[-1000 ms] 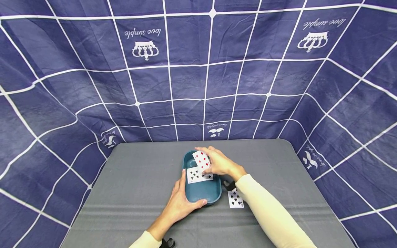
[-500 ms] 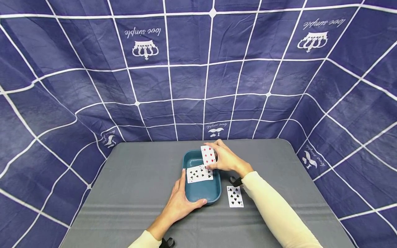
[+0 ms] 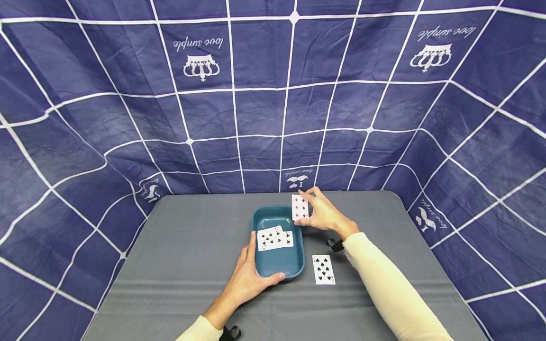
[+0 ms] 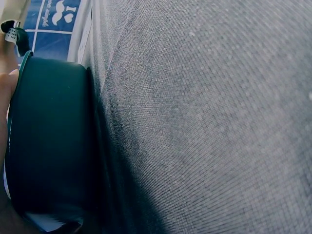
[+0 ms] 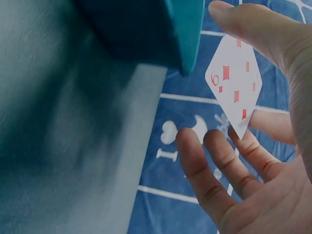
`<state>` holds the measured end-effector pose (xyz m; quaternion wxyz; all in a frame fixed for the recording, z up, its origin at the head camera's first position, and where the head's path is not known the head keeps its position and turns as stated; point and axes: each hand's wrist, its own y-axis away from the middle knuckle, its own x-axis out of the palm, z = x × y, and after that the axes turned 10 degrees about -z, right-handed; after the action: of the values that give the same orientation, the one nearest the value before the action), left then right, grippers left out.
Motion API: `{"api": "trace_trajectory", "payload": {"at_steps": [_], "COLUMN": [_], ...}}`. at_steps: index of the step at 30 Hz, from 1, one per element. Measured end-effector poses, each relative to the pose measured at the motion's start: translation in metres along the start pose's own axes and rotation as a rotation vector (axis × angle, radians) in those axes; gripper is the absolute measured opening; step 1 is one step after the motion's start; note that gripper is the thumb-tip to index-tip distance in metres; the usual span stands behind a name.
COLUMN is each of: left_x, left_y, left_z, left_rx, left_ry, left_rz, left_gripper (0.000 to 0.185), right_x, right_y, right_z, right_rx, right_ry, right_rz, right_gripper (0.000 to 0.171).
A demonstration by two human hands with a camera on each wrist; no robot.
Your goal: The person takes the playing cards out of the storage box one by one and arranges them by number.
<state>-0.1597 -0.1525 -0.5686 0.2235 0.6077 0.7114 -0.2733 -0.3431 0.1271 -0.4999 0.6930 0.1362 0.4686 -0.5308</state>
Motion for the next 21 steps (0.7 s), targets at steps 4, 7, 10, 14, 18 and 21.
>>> {"api": "trace_trajectory", "payload": {"at_steps": [4,7,10,14,18,21], "left_x": [-0.001,-0.001,-0.001,-0.001,-0.001,-0.001], "left_y": [0.001,0.002,0.002,0.002,0.001,0.0], "left_z": [0.0,-0.001,-0.001,-0.001,0.0,0.0], "left_rx": [0.002,0.001,-0.004,-0.018,-0.023,-0.018], "left_ry": [-0.003,-0.002,-0.003,-0.001,0.001,0.001], "left_rz": [-0.006,-0.007,-0.002,0.009,0.01,0.005], "left_gripper": [0.158,0.158,0.158,0.158,0.158,0.158], "right_x": [-0.001,-0.001,0.0,0.002,0.004,0.005], "right_y": [0.002,0.002,0.002,0.003,0.005,0.005], "right_z": [-0.01,-0.019,-0.026,-0.035,-0.042,-0.045], "right_rx": [0.016,0.019,0.024,0.019,0.031,0.073], "right_ry": [-0.001,0.008,0.016,0.034,0.037,0.05], "right_rz": [-0.016,-0.027,-0.034,-0.046,-0.04,-0.026], "right_gripper": [0.105,0.101,0.097,0.09,0.081,0.077]}}
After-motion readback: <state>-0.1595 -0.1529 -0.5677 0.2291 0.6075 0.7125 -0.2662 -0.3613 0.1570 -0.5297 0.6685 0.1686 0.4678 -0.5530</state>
